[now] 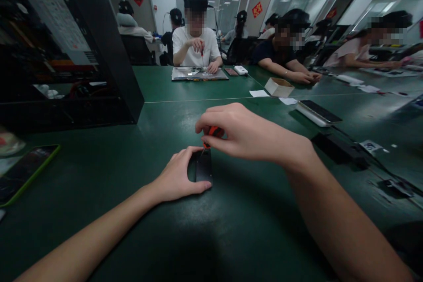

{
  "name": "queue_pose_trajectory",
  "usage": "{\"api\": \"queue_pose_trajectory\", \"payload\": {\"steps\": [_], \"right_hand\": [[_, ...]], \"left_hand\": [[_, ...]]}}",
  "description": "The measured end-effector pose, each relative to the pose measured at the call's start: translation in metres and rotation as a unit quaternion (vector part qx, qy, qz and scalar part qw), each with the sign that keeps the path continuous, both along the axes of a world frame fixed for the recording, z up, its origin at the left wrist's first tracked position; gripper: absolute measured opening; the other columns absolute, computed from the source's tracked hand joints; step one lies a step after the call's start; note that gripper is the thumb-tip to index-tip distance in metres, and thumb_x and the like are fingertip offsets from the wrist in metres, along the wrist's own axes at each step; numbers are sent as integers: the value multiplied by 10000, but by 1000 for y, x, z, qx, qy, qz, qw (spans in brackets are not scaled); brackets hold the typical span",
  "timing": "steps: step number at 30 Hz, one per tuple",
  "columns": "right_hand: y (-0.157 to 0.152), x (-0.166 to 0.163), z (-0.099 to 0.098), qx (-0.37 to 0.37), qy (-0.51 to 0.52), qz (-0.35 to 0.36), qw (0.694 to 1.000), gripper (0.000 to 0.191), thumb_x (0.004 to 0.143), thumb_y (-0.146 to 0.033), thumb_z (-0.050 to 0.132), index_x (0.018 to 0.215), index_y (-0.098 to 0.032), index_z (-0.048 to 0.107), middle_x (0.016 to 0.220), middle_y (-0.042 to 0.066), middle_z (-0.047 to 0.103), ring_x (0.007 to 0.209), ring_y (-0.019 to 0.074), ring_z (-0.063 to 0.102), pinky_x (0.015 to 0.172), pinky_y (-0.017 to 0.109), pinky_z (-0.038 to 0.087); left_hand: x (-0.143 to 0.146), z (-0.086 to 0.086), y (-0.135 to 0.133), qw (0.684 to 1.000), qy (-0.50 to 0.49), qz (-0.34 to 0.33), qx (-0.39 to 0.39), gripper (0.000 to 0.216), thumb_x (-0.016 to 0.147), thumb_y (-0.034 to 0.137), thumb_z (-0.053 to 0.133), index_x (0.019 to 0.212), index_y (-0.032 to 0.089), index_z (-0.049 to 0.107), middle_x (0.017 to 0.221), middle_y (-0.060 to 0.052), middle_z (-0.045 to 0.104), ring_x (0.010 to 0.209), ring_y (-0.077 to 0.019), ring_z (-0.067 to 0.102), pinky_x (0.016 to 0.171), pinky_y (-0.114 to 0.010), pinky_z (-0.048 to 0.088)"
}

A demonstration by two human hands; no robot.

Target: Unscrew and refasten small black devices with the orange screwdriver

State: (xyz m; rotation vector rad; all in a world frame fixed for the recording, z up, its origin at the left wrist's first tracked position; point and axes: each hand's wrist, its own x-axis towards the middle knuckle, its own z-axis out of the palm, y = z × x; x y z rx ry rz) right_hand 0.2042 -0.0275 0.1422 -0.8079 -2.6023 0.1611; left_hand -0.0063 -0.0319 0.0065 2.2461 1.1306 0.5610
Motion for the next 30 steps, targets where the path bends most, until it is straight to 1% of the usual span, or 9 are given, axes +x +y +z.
{"api": "queue_pose_trajectory", "payload": {"steps": [13,15,18,21,23,25,27,29,30], "right_hand": [[-2,-1,-1,-6,-17,-16,1000,100,900,-113,629,980,-111,688,899,61,668,782,148,570,711,261,381],[-3,-2,-2,-3,-21,-25,999,91,926,-158,626,972,-113,690,899,64,671,777,151,572,703,265,379],[-4,-7,-4,1,-17,-23,1000,189,994,-241,563,953,-112,694,887,71,680,776,159,583,701,275,385],[-6,-13,-6,3,10,-13,1000,218,992,-146,497,1125,-109,666,997,92,704,871,179,617,774,292,419],[-8,-13,-5,-7,23,-13,1000,350,934,-82,515,1271,-114,601,1102,107,695,945,191,626,816,299,440],[-11,-10,-2,-27,8,-14,999,432,881,-59,551,1308,-119,582,1159,113,681,987,197,629,829,294,452],[-14,-6,0,-35,-19,-24,999,382,877,-89,590,1256,-122,620,1162,113,685,1004,204,635,837,291,452],[-15,-4,2,-29,-47,-65,996,250,924,-205,619,1158,-130,666,1058,105,713,949,212,652,805,296,447],[-16,-3,2,-22,-60,-96,993,225,949,-286,617,1103,-134,680,976,101,719,892,217,659,766,301,440]], "left_hand": [[1,1,0,1000,-3,2,4,842,699,538,807,1408,247,458,1351,-115,590,1214,-385,571,1019,-549,470],[2,1,0,1000,-2,2,8,837,695,530,811,1399,236,466,1346,-120,598,1206,-384,580,1018,-548,472],[2,-1,1,1000,0,0,15,820,699,508,811,1385,217,469,1380,-133,584,1224,-384,573,1038,-555,458],[3,-2,1,1000,-1,3,12,806,699,502,808,1370,202,477,1391,-148,579,1224,-390,572,1034,-562,461],[2,-1,1,1000,-6,5,11,814,696,505,808,1375,202,477,1384,-148,584,1221,-395,574,1035,-568,459],[2,-1,0,1000,-12,2,14,818,695,512,809,1381,213,477,1380,-138,586,1225,-393,571,1043,-567,452],[2,0,0,1000,-11,0,16,810,698,521,806,1378,226,481,1358,-126,594,1212,-386,576,1034,-558,457],[2,-1,0,1000,-3,0,15,792,712,526,797,1376,233,480,1342,-122,599,1199,-380,579,1020,-550,464],[2,-1,0,1000,0,1,15,789,717,526,795,1379,238,476,1343,-121,598,1198,-380,577,1018,-550,464]]}}
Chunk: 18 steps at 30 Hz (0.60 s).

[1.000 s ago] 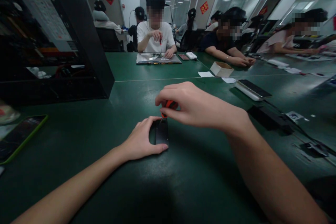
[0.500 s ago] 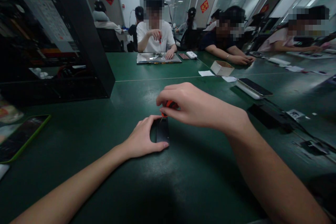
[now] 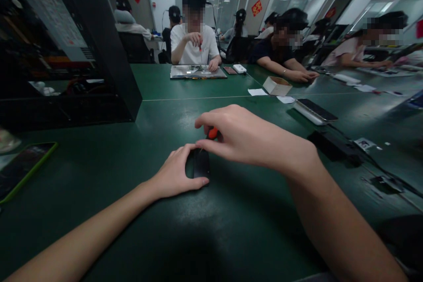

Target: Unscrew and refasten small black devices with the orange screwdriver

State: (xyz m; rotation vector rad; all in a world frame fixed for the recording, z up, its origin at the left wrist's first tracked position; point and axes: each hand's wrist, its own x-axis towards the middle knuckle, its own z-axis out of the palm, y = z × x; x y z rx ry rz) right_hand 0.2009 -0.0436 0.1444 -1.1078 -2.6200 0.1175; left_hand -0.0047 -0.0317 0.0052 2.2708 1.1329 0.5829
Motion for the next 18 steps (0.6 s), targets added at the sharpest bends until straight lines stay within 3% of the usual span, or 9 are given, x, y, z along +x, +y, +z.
{"api": "queue_pose_trajectory", "payload": {"steps": [2,4,6,9,12,18], "right_hand": [[-1,-1,0,21,-27,-63,997,267,979,-382,585,1027,-141,687,849,98,704,784,222,655,683,306,408],[-1,-2,-1,38,-40,-83,995,228,982,-328,570,1051,-141,678,836,101,698,759,225,649,653,305,381],[-2,-2,-1,40,-32,-37,998,236,959,-215,566,1172,-152,645,937,102,713,827,224,652,679,300,383],[-3,-1,-1,20,-5,65,998,391,930,-102,538,1313,-181,564,1101,91,696,943,212,634,737,289,399],[-4,-2,-2,12,2,93,996,402,935,-90,527,1325,-185,541,1120,89,679,958,206,623,752,288,406],[-2,-8,-2,59,-32,-40,997,271,984,-326,581,1188,-151,616,903,90,700,812,220,635,684,297,383]], "left_hand": [[0,-2,1,1000,2,0,-1,795,719,522,796,1389,250,467,1360,-121,591,1213,-382,568,1023,-555,459],[-1,-3,2,1000,0,-1,-2,815,712,523,802,1400,252,459,1376,-125,583,1233,-389,558,1034,-563,452],[0,-3,2,1000,1,2,1,817,711,529,800,1394,238,460,1375,-136,583,1233,-394,560,1039,-572,450],[0,0,2,1000,8,3,5,777,729,543,780,1364,219,472,1386,-149,574,1236,-399,562,1050,-582,446],[1,3,1,1000,13,5,-1,734,733,541,773,1327,213,492,1373,-152,584,1234,-406,568,1045,-586,458],[1,-1,1,1000,12,9,0,783,725,509,777,1389,232,467,1386,-140,585,1249,-411,563,1058,-593,446]]}}
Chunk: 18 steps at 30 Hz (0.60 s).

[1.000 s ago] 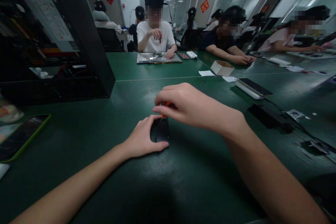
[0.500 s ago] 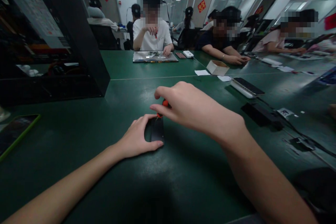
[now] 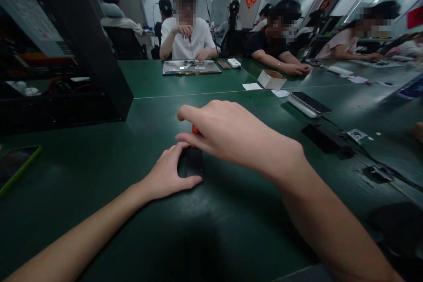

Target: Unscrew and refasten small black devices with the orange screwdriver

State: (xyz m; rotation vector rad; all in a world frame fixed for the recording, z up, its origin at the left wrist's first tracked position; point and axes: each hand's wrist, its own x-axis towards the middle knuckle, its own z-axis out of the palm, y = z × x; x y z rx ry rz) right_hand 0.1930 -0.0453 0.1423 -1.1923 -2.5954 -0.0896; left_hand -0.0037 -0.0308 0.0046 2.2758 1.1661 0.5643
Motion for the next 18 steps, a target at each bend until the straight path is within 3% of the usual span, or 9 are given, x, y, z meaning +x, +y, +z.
{"api": "queue_pose_trajectory", "payload": {"steps": [2,6,11,13,18], "right_hand": [[3,2,0,-7,0,11,1000,233,977,-257,565,1179,-160,630,893,80,702,805,213,634,693,298,380],[6,9,2,-35,35,97,994,352,927,-118,537,1272,-177,572,1025,60,704,884,196,624,749,293,383],[3,11,3,-70,53,153,984,337,906,-73,531,1231,-160,551,1105,68,674,935,187,603,772,284,390],[1,8,2,-66,46,130,988,295,924,-127,569,1217,-167,553,1068,67,676,909,191,604,744,282,385],[0,2,-3,3,27,-41,999,221,954,-324,628,1095,-155,606,903,96,663,790,214,599,683,298,346]], "left_hand": [[-1,-2,1,1000,1,-2,-1,809,720,516,780,1403,229,455,1394,-140,578,1233,-404,570,1048,-584,453],[-1,-1,2,1000,8,0,0,804,720,545,779,1386,231,458,1393,-144,569,1237,-409,563,1040,-575,455],[1,1,2,1000,9,-10,1,796,721,542,783,1373,228,452,1375,-139,577,1223,-404,564,1025,-569,462],[1,1,2,1000,9,-8,6,785,724,537,782,1366,219,461,1366,-142,582,1218,-404,567,1026,-567,459],[0,-2,1,1000,4,-14,7,802,737,544,777,1395,218,452,1396,-143,569,1246,-397,553,1052,-550,443]]}}
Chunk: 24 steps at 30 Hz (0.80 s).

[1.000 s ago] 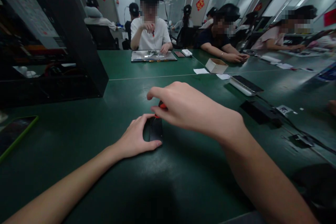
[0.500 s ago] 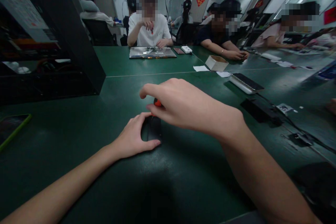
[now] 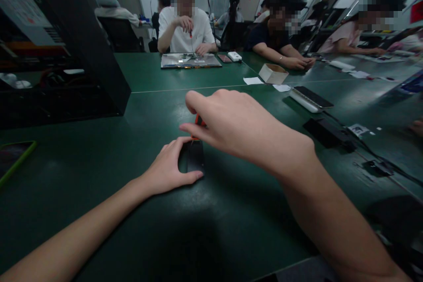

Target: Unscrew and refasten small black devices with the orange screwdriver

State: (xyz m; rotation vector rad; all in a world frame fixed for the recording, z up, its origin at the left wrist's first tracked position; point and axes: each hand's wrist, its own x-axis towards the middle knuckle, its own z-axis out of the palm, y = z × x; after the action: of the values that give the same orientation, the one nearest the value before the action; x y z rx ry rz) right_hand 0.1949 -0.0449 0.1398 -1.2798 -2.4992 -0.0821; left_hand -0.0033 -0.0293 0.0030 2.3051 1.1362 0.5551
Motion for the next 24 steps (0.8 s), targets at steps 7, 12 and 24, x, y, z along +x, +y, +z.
{"api": "queue_pose_trajectory", "payload": {"steps": [7,12,24], "right_hand": [[8,23,9,-74,-14,114,991,106,843,-121,641,936,-164,612,884,42,641,772,164,544,667,274,331],[12,11,0,-35,65,178,981,111,896,-224,648,943,-160,571,902,34,632,782,158,547,690,270,360],[26,-10,-23,-8,161,182,970,213,887,-64,541,1082,-143,566,1087,66,662,927,156,611,828,279,449]], "left_hand": [[0,1,-1,1000,-13,-8,-2,837,734,535,790,1428,239,428,1399,-129,564,1246,-382,555,1048,-550,448],[0,0,-1,1000,-17,-5,6,804,731,525,789,1400,220,465,1393,-142,578,1242,-400,564,1036,-565,460],[0,-1,1,1000,-18,-7,18,774,741,522,779,1367,192,466,1364,-158,598,1209,-390,590,1016,-562,473]]}}
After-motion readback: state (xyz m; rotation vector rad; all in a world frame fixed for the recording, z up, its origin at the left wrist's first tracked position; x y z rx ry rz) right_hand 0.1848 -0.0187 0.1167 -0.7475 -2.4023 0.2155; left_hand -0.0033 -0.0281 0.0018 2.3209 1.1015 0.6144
